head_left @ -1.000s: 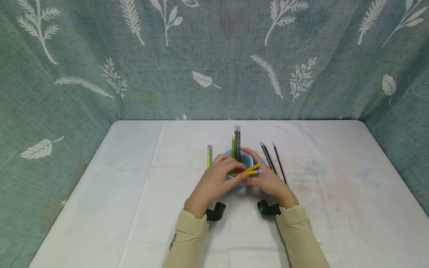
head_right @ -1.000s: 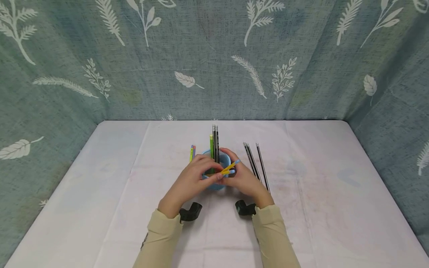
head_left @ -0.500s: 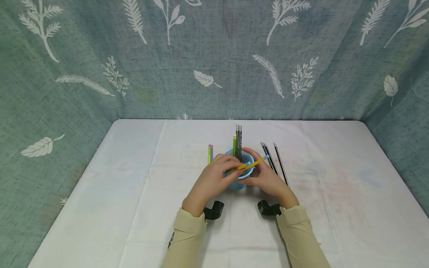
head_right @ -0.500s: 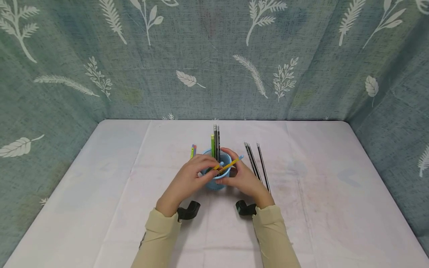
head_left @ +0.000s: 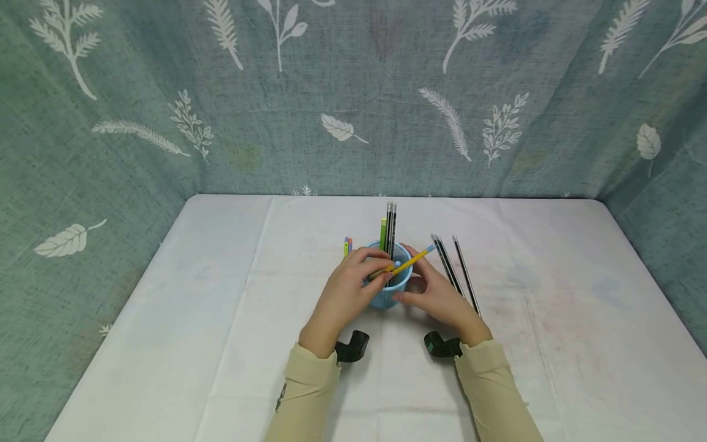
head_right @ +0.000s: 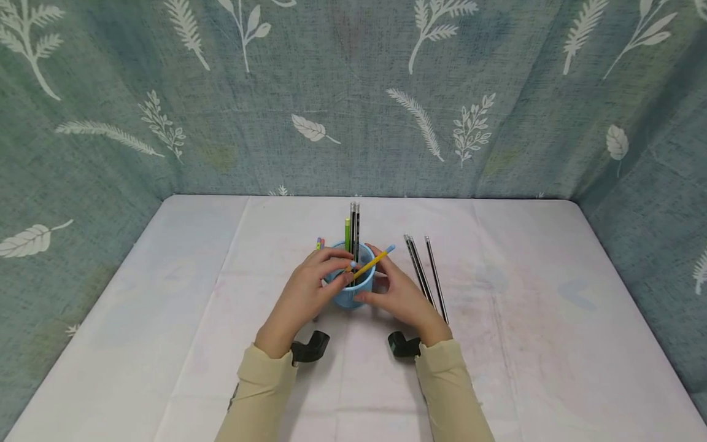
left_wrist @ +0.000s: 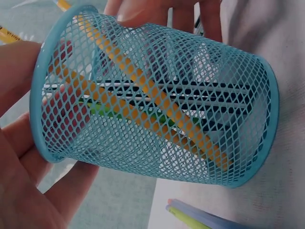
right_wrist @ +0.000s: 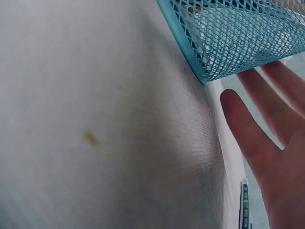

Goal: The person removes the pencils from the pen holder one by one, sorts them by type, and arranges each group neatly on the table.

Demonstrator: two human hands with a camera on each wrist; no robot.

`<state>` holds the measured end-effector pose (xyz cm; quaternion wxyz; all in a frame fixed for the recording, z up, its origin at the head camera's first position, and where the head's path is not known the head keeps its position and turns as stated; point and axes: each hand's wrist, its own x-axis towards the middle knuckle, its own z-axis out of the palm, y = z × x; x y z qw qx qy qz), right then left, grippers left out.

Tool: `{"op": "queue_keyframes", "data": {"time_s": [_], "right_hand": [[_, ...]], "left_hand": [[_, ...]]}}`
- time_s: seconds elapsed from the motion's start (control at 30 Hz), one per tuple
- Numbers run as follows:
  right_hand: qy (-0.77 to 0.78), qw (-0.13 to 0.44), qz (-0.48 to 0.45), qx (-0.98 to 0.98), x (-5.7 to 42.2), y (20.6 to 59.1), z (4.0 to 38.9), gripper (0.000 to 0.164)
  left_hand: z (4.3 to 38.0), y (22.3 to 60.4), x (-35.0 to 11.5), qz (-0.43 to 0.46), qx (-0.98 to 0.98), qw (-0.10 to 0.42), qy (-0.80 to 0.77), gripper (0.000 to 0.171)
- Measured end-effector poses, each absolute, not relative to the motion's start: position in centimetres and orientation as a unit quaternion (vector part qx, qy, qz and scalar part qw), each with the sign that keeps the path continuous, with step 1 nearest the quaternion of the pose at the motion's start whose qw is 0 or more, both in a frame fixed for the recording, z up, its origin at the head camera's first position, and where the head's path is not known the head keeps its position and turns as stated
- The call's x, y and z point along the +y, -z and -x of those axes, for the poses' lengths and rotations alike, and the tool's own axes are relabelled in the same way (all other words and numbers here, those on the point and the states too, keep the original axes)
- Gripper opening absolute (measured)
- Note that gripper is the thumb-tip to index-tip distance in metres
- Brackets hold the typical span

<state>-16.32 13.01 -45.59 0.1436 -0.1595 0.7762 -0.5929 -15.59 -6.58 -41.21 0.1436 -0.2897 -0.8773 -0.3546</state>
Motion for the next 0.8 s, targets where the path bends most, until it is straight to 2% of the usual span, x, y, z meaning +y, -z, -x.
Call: {"op": "queue_keyframes", "data": {"time_s": [0.27,0.43,0.63,0.8], "right_hand": [[0.588,0.137,0.174,0.778,12.0,42.6,15.2,0.093],[0.584,0.128,0.150,0.788,11.5,42.5,15.2,0.098],[0.585,0.119,0.141,0.790,11.5,42.9,15.4,0.095],[0.565,0.109,0.128,0.808,11.8,42.9,15.4,0.094]], "left_hand": [[15.7,41.1,-6.6,0.273,-0.867,0.156,0.387,0.020],[15.7,41.1,-6.7,0.257,-0.858,0.133,0.425,0.021],[15.8,41.2,-6.7,0.232,-0.836,0.099,0.488,0.019],[15.8,41.0,-6.5,0.220,-0.825,0.085,0.514,0.026]]}}
